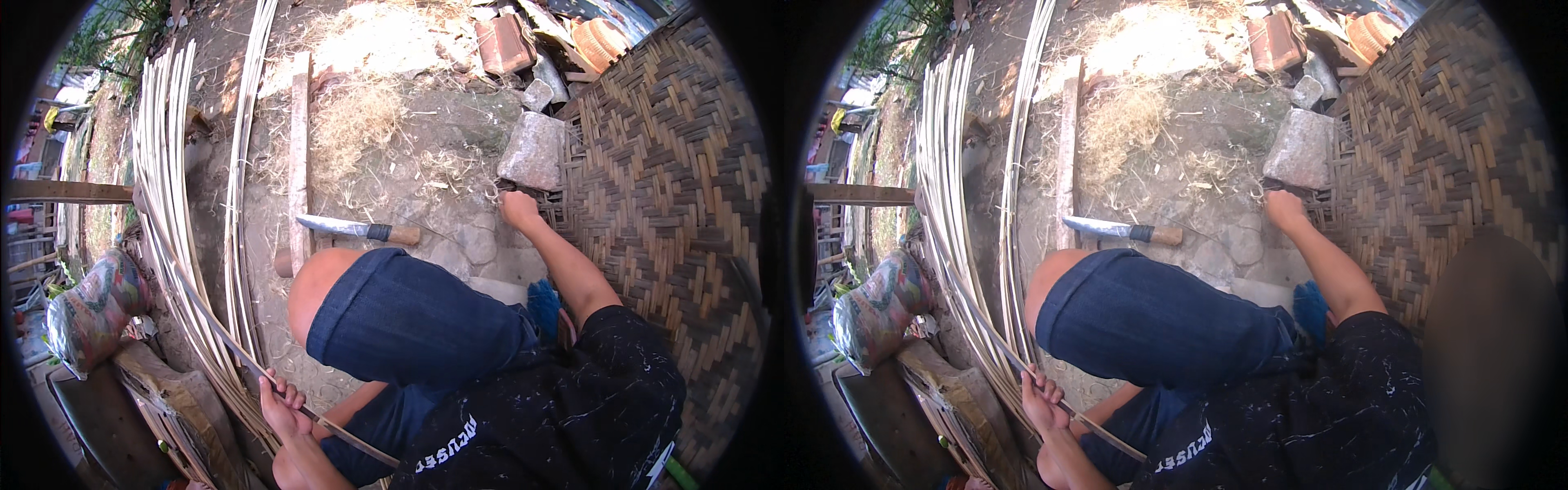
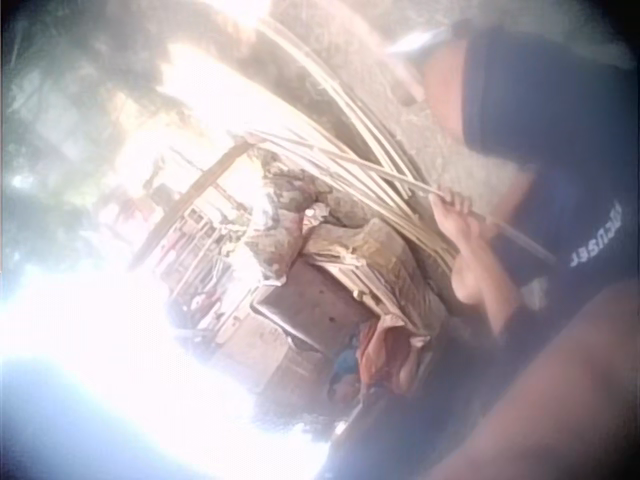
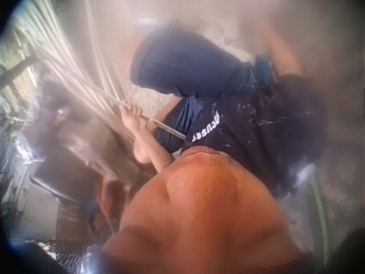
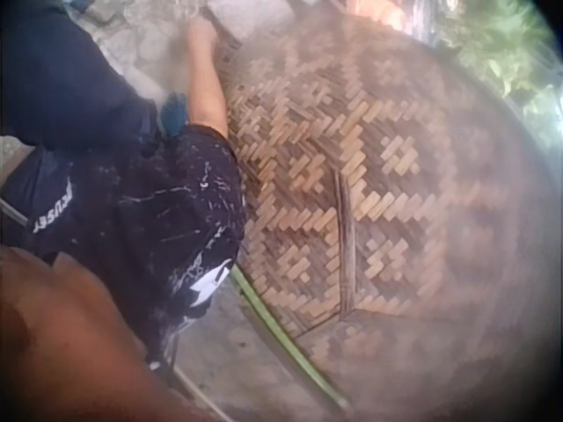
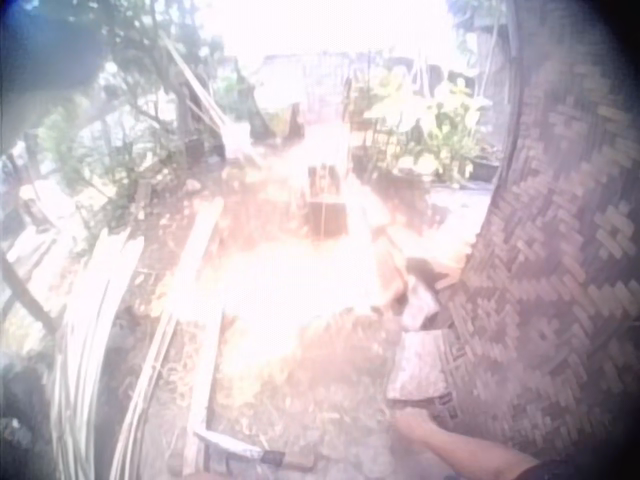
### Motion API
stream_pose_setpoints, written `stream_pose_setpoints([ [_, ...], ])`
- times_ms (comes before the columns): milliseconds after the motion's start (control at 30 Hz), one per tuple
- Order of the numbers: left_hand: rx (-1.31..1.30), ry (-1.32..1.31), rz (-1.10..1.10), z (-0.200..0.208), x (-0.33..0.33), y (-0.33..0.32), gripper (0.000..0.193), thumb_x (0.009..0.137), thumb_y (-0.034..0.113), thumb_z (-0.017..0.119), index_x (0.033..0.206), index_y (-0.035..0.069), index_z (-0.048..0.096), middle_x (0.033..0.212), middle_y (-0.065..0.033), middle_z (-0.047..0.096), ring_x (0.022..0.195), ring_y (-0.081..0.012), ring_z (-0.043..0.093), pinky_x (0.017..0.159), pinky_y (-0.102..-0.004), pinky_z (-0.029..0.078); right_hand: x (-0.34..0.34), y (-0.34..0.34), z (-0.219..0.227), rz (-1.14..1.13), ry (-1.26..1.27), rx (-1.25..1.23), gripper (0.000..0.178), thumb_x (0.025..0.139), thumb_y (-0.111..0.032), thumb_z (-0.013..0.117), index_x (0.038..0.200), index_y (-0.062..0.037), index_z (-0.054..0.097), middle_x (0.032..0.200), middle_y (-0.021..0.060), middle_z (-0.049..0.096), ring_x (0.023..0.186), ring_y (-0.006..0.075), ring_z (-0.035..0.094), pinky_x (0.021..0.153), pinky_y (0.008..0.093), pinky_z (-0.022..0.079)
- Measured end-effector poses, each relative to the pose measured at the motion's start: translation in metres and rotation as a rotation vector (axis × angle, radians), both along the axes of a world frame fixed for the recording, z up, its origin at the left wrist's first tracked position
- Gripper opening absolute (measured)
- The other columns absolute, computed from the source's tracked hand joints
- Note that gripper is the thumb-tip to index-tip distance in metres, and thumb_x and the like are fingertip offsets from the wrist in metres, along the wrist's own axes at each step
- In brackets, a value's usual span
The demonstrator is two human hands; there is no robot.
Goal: The person splits long bamboo poles into thin strips using a machete. They repeatedly strike the bamboo against a wooden block to separate it, then gather the finished strips and place them in a pile.
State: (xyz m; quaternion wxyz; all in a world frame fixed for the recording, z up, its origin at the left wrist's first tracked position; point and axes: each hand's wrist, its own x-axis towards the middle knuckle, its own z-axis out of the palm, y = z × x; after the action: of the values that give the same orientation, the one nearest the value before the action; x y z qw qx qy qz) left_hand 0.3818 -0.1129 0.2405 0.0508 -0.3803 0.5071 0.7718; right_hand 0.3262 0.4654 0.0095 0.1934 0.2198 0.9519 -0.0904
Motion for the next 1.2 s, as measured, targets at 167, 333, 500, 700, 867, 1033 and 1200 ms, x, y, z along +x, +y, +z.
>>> stream_pose_setpoints([
  [167, -0.024, -0.018, 0.005, -0.001, -0.001, 0.003, 0.028, 0.104, 0.034, 0.047, 0.113, 0.008, 0.052, 0.074, 0.0024, 0.043, 0.050, -0.0049, 0.037, 0.041, -0.0202, 0.030, -0.018, -0.002, 0.015, -0.233, 0.064, -1.024, 0.028, 0.091, -0.019, 0.066, 0.115, -0.0072, 0.059, 0.090, 0.0034, 0.064, 0.078, 0.0173, 0.063, 0.072, 0.0359, 0.054],
  [333, -0.053, -0.013, 0.009, 0.003, -0.001, 0.003, 0.026, 0.104, 0.031, 0.047, 0.113, 0.007, 0.053, 0.074, 0.0018, 0.044, 0.051, -0.0053, 0.037, 0.042, -0.0204, 0.031, -0.058, -0.048, 0.081, -0.445, 0.112, -1.398, 0.039, 0.098, -0.025, 0.057, 0.134, -0.0113, 0.050, 0.083, -0.0043, 0.051, 0.072, 0.0068, 0.050, 0.064, 0.0267, 0.048],
  [500, -0.056, 0.007, 0.002, 0.007, 0.001, 0.006, 0.025, 0.103, 0.030, 0.049, 0.112, 0.007, 0.054, 0.074, 0.0015, 0.044, 0.051, -0.0053, 0.037, 0.042, -0.0201, 0.032, -0.074, -0.070, 0.089, -0.418, 0.179, -1.327, 0.022, 0.101, -0.027, 0.055, 0.117, -0.0127, 0.054, 0.075, -0.0052, 0.046, 0.062, 0.0056, 0.041, 0.061, 0.0241, 0.043],
  [700, -0.085, 0.000, 0.001, 0.007, 0.006, 0.002, 0.025, 0.102, 0.030, 0.051, 0.114, 0.008, 0.054, 0.074, 0.0014, 0.045, 0.052, -0.0050, 0.038, 0.042, -0.0197, 0.031, -0.078, -0.089, 0.105, -0.293, 0.299, -1.495, 0.016, 0.098, -0.012, 0.057, 0.113, -0.0094, 0.057, 0.081, -0.0032, 0.056, 0.069, 0.0053, 0.051, 0.064, 0.0225, 0.045],
  [867, -0.101, 0.000, 0.012, 0.011, 0.003, 0.010, 0.026, 0.101, 0.030, 0.053, 0.117, 0.010, 0.054, 0.074, 0.0015, 0.047, 0.051, -0.0052, 0.039, 0.042, -0.0192, 0.031, -0.107, -0.078, 0.130, -0.383, 0.490, -1.376, 0.026, 0.097, -0.012, 0.054, 0.122, -0.0075, 0.060, 0.070, -0.0063, 0.049, 0.060, 0.0037, 0.042, 0.057, 0.0229, 0.041],
  [1033, -0.087, 0.019, 0.009, 0.013, 0.005, 0.009, 0.025, 0.101, 0.030, 0.053, 0.117, 0.011, 0.054, 0.074, 0.0016, 0.047, 0.051, -0.0052, 0.039, 0.042, -0.0192, 0.031, -0.128, -0.025, 0.129, -0.198, 0.718, -0.818, 0.026, 0.095, -0.017, 0.056, 0.118, -0.0055, 0.061, 0.074, 0.0002, 0.058, 0.066, 0.0148, 0.056, 0.066, 0.0308, 0.048],
  [1200, -0.109, 0.004, 0.019, 0.012, 0.004, 0.008, 0.023, 0.101, 0.029, 0.053, 0.115, 0.011, 0.054, 0.073, 0.0018, 0.046, 0.050, -0.0054, 0.039, 0.042, -0.0198, 0.031, -0.133, -0.015, 0.127, 0.019, 0.399, 0.444, 0.034, 0.093, -0.026, 0.060, 0.119, -0.0051, 0.063, 0.102, 0.0187, 0.067, 0.101, 0.0347, 0.063, 0.092, 0.0427, 0.049],
])
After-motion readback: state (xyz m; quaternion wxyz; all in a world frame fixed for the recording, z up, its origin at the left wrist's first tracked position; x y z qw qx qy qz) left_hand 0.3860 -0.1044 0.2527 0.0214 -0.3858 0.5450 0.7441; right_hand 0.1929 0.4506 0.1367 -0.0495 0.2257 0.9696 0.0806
